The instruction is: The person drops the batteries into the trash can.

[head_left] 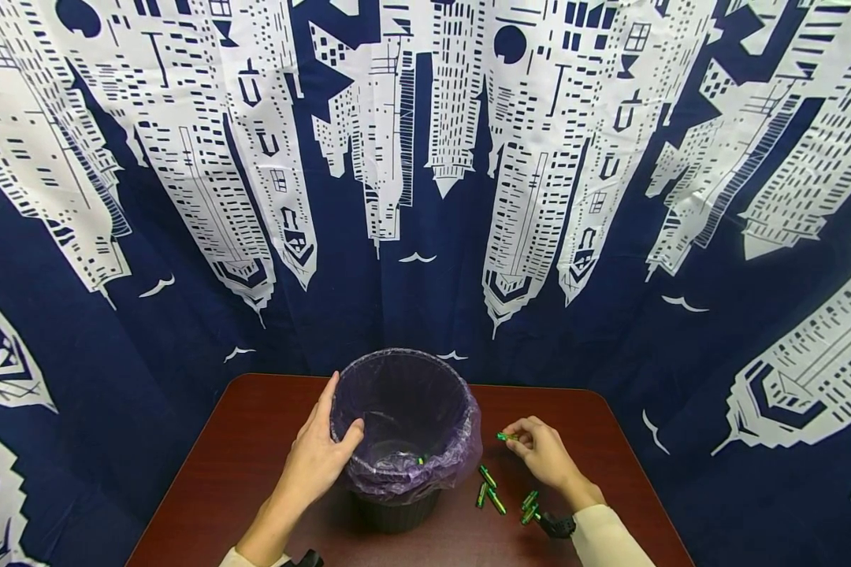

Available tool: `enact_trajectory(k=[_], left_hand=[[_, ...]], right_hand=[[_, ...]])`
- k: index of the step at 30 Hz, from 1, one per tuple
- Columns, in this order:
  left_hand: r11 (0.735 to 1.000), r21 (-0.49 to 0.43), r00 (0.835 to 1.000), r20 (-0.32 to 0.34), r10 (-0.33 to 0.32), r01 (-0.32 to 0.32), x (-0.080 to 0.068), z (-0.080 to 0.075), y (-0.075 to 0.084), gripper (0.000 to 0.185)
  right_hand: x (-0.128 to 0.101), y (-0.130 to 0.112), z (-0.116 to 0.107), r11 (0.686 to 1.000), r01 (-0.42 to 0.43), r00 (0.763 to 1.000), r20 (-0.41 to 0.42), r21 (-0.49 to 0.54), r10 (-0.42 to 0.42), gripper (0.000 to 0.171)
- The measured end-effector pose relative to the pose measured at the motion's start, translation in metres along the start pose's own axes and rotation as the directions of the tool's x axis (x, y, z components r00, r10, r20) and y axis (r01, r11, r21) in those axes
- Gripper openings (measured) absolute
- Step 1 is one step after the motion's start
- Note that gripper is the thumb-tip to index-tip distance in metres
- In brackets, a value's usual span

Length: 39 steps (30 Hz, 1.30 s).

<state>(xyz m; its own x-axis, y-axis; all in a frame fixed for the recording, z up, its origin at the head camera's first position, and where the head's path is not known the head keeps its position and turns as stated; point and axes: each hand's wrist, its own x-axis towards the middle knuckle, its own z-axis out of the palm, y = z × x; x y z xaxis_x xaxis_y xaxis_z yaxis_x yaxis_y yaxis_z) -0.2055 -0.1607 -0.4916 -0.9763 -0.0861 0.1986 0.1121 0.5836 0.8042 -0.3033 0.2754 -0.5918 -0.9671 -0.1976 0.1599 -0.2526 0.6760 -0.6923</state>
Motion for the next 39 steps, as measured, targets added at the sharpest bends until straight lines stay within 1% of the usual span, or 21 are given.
enact_trajectory(k=[5, 9, 12, 14, 16, 21, 25, 31, 39], left_hand=[[1.0, -0.004, 1.0, 0.0, 0.003, -0.003, 0.0, 0.0, 0.0, 0.096], [1.0, 0.001, 1.0, -0.004, 0.001, -0.001, 0.0, 0.0, 0.0, 0.096], [1.0, 0.004, 1.0, -0.002, -0.002, 0.002, 0.0, 0.0, 0.0, 0.095], [1.0, 0.008, 1.0, -0.002, -0.001, 0.001, 0.0, 0.0, 0.001, 0.095], [1.0, 0.013, 1.0, -0.006, 0.009, -0.009, -0.001, 0.001, 0.001, 0.094], [0.999, 0.009, 0.999, -0.025, 0.049, -0.048, -0.003, 0.003, -0.002, 0.09], [0.998, 0.001, 0.997, -0.043, 0.061, -0.061, -0.004, 0.005, -0.007, 0.088], [0.998, 0.006, 0.995, -0.069, 0.067, -0.067, -0.005, 0.005, -0.011, 0.085], [0.997, 0.013, 0.994, -0.078, 0.072, -0.071, -0.007, 0.009, -0.01, 0.083]], right_hand=[[0.001, -0.007, -0.003, 0.999, 0.032, 0.999, -0.016, -0.007, -0.032, 0.014], [0.004, -0.013, -0.005, 0.996, 0.089, 0.995, -0.045, -0.025, -0.091, 0.014], [0.005, -0.018, -0.008, 0.993, 0.119, 0.992, -0.047, -0.027, -0.12, 0.014], [0.006, -0.021, -0.011, 0.992, 0.124, 0.991, -0.042, -0.022, -0.125, 0.014], [0.007, -0.025, -0.014, 0.992, 0.125, 0.992, -0.029, -0.019, -0.126, 0.013], [0.009, -0.034, -0.02, 0.989, 0.144, 0.989, -0.032, -0.022, -0.145, 0.012], [0.01, -0.044, -0.024, 0.985, 0.169, 0.985, -0.036, -0.032, -0.17, 0.011], [0.013, -0.063, -0.034, 0.97, 0.234, 0.971, -0.037, -0.06, -0.237, 0.012], [0.016, -0.089, -0.053, 0.949, 0.301, 0.946, -0.1, -0.095, -0.31, 0.013]])
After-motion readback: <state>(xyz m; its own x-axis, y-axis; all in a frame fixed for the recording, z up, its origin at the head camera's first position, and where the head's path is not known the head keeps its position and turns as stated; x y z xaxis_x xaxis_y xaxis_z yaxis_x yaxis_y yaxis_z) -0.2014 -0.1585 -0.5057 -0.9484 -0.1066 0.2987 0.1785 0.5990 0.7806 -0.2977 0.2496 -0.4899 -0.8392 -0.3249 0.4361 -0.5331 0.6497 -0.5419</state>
